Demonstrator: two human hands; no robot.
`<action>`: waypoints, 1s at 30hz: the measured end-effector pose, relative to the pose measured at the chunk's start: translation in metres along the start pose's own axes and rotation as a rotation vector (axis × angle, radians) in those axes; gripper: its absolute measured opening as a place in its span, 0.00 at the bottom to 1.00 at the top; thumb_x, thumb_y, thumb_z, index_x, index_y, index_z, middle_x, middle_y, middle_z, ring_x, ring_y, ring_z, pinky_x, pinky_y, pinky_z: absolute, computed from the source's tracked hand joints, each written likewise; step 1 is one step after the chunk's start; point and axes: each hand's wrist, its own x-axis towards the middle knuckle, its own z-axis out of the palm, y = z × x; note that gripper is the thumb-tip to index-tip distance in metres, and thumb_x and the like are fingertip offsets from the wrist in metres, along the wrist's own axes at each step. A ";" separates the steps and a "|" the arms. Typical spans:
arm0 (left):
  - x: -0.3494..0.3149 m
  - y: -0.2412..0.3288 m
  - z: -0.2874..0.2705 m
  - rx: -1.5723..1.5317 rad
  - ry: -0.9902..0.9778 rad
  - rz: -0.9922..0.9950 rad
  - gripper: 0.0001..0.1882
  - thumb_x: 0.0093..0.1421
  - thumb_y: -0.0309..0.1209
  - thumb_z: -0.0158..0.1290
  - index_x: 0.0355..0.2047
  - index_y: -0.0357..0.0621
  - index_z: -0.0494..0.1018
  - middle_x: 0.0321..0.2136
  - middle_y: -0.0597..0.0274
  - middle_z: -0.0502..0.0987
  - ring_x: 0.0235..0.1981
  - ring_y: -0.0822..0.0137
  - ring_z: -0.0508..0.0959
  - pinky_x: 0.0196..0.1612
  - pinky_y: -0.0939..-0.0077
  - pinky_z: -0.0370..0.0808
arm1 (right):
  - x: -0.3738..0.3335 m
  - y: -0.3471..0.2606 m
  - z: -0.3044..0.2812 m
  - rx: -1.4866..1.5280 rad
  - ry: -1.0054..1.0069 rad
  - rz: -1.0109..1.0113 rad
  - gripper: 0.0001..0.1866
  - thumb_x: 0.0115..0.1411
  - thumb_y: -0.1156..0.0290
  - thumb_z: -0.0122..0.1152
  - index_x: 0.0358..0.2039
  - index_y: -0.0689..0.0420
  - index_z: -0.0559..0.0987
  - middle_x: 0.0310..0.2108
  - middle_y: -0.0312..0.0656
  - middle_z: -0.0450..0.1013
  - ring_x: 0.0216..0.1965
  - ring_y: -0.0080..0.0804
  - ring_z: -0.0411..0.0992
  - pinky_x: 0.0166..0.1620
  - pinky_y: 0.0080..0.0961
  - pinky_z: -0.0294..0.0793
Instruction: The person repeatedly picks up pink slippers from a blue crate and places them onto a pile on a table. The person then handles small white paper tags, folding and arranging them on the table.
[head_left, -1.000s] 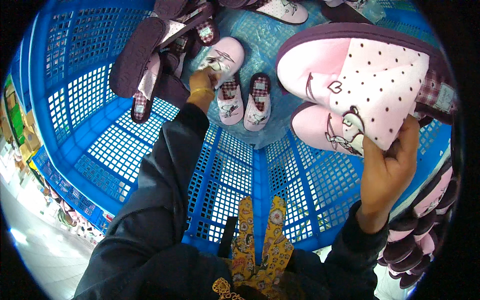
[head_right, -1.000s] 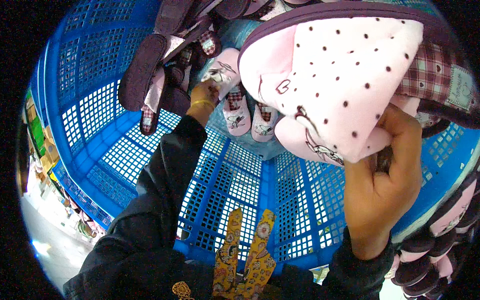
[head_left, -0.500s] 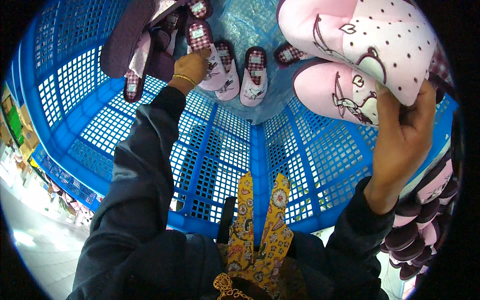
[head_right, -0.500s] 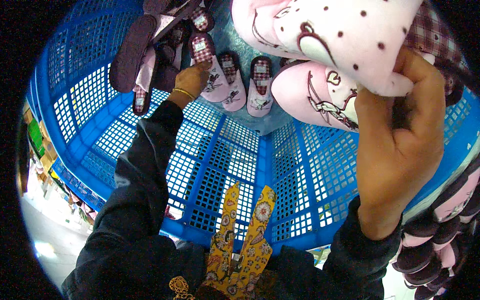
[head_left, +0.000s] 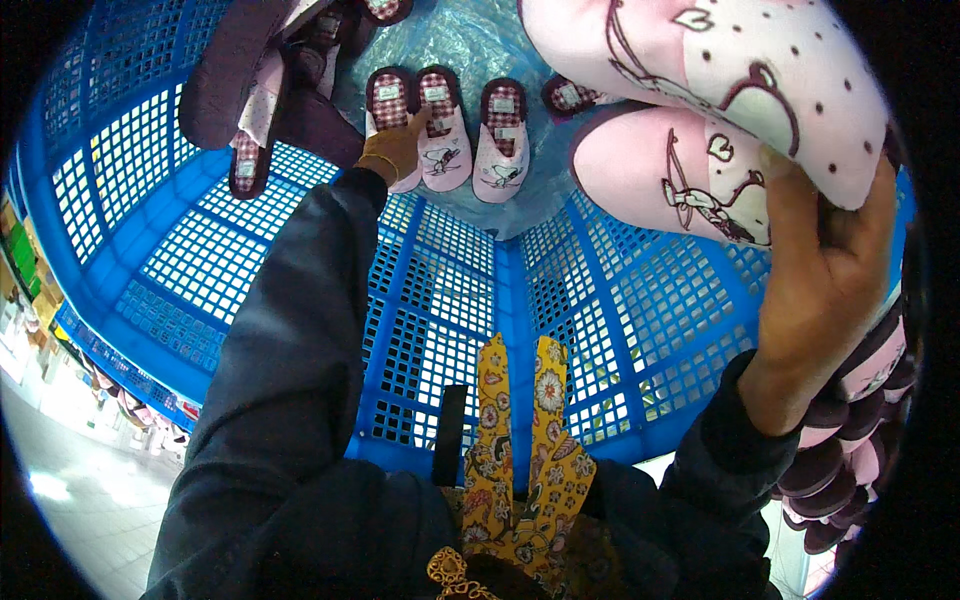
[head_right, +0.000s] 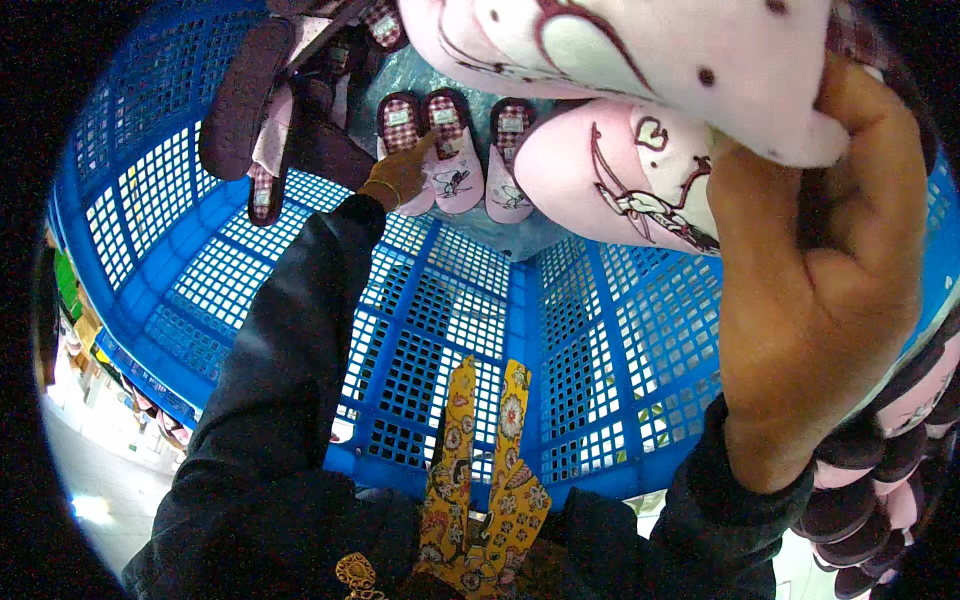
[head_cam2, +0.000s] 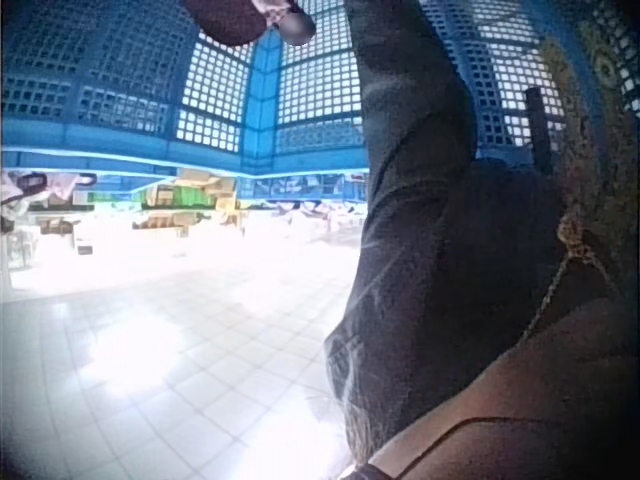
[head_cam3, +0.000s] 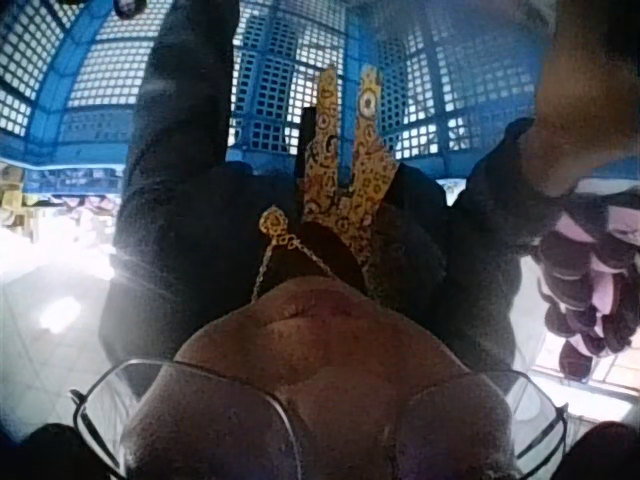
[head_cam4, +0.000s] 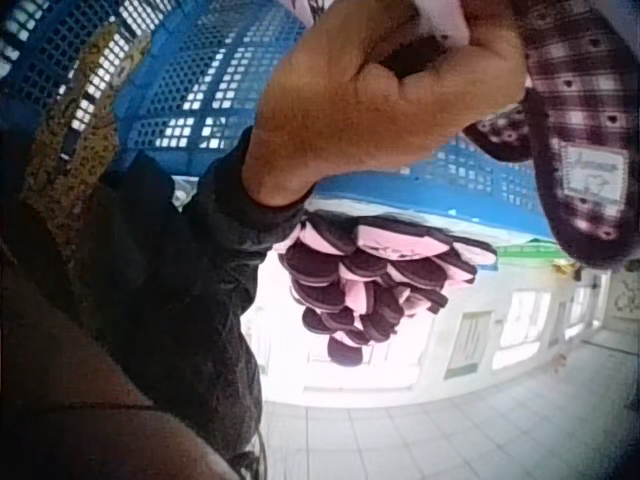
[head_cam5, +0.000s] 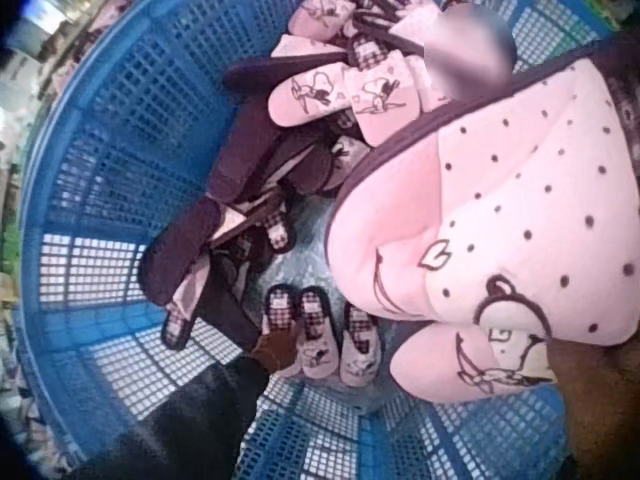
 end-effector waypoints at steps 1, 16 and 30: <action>0.000 -0.011 0.015 0.032 0.020 0.025 0.26 0.56 0.27 0.44 0.57 0.52 0.61 0.35 0.49 0.78 0.36 0.48 0.79 0.39 0.56 0.75 | 0.000 -0.004 -0.001 -0.025 -0.017 0.002 0.19 0.57 0.72 0.62 0.49 0.60 0.72 0.34 0.45 0.78 0.33 0.30 0.78 0.35 0.21 0.77; -0.151 0.088 -0.160 -1.122 0.100 -0.286 0.10 0.57 0.36 0.51 0.31 0.41 0.70 0.15 0.62 0.72 0.11 0.71 0.71 0.13 0.79 0.62 | -0.004 -0.029 0.002 0.300 0.098 -0.201 0.11 0.49 0.77 0.59 0.35 0.55 0.76 0.31 0.45 0.75 0.33 0.42 0.75 0.37 0.32 0.74; -0.427 0.214 -0.194 -1.338 0.474 0.259 0.24 0.63 0.33 0.41 0.59 0.37 0.58 0.56 0.51 0.65 0.55 0.58 0.67 0.58 0.67 0.65 | -0.199 -0.169 -0.241 0.428 -0.154 -0.320 0.14 0.45 0.73 0.58 0.35 0.55 0.71 0.28 0.47 0.68 0.28 0.47 0.70 0.29 0.41 0.68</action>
